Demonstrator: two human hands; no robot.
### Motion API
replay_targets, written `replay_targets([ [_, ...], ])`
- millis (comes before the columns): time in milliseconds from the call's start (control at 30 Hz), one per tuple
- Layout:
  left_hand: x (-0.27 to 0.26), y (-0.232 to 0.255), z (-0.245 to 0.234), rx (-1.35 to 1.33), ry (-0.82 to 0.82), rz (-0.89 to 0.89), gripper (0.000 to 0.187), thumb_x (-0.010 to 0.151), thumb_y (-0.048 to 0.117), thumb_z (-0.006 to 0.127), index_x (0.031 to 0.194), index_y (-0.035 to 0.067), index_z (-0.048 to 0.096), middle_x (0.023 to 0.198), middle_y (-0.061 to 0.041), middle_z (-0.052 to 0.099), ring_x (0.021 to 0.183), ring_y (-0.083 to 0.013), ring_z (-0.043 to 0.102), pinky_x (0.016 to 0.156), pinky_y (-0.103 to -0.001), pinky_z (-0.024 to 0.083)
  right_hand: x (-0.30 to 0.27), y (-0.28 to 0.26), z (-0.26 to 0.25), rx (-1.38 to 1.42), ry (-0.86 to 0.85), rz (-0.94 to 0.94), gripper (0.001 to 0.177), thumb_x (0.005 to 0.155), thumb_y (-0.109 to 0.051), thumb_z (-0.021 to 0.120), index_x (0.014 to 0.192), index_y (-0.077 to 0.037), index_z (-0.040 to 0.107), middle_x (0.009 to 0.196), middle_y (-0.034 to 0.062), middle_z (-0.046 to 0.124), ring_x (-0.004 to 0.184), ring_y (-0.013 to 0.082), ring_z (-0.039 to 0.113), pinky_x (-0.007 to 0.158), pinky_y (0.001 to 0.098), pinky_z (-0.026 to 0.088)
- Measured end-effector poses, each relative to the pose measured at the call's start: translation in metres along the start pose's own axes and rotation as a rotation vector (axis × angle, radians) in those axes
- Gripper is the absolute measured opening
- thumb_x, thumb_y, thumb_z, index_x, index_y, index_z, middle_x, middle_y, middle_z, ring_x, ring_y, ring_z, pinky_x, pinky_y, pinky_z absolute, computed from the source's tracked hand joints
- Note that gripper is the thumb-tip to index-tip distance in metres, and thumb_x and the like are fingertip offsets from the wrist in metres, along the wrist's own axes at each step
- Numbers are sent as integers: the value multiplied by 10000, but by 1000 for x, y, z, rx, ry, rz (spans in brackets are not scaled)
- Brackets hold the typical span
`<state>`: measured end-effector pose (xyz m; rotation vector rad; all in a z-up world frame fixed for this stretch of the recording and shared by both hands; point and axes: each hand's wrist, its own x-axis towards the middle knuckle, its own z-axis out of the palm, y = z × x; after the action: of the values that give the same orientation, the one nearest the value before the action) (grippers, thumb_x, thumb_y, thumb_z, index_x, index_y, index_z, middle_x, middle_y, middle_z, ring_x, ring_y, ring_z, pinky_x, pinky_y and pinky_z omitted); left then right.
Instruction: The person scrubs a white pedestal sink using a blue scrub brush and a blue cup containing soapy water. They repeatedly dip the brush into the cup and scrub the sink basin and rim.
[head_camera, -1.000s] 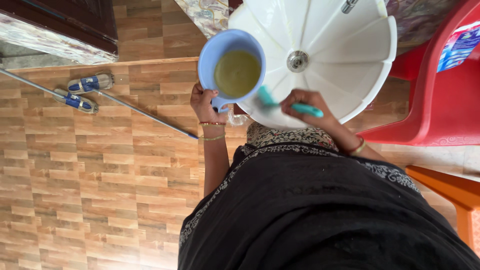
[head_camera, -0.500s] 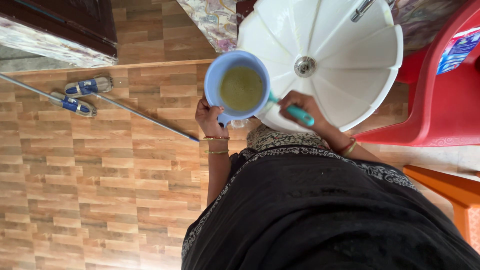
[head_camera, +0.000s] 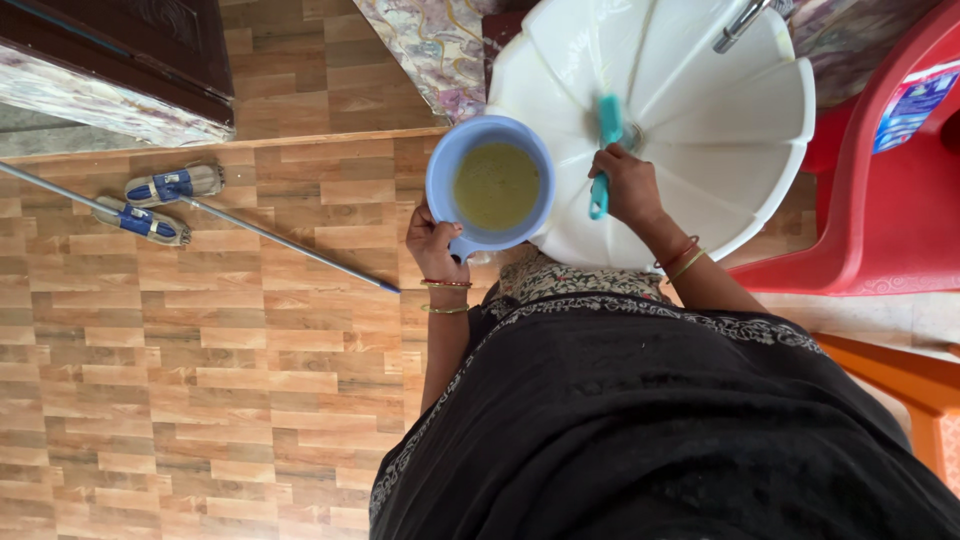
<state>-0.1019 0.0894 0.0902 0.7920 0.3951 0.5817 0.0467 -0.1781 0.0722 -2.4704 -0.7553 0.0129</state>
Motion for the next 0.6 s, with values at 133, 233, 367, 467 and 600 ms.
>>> replay_targets([
  [133, -1, 2, 2, 33, 31, -23, 159, 691, -83, 568, 772, 44, 519, 759, -73, 613, 548, -129, 512, 420, -272, 431, 33, -21, 20, 312, 108, -172, 162, 807, 1, 786, 892, -32, 653, 952, 115, 698, 863, 308, 718, 847, 423, 568],
  [233, 0, -2, -2, 36, 19, -22, 164, 708, -92, 577, 781, 43, 518, 769, -78, 612, 578, -132, 526, 464, -275, 445, 68, -20, 28, 648, 234, -350, 174, 868, 29, 774, 921, -53, 631, 1015, 93, 701, 1010, 295, 739, 1097, 452, 549],
  [367, 0, -3, -5, 11, 2, 3, 171, 722, -104, 583, 799, 34, 518, 802, -77, 609, 640, -137, 545, 532, -280, 466, 63, 9, 3, 424, 131, -185, 197, 784, 42, 781, 891, -60, 651, 964, 97, 704, 882, 275, 727, 848, 387, 575],
  [467, -1, 1, -1, -6, 21, -28, 161, 681, -93, 565, 765, 34, 515, 805, -85, 633, 587, -139, 538, 456, -279, 446, 54, 15, -15, 300, 5, -111, 202, 712, 61, 778, 826, -49, 654, 898, 98, 697, 815, 285, 706, 725, 372, 565],
  [600, 4, 4, 3, 35, 1, -35, 137, 714, -84, 561, 785, 27, 522, 735, -95, 601, 512, -136, 503, 394, -288, 425, 87, 2, -11, 432, 145, -152, 179, 799, 98, 754, 888, -1, 634, 908, 120, 661, 849, 281, 703, 762, 370, 565],
])
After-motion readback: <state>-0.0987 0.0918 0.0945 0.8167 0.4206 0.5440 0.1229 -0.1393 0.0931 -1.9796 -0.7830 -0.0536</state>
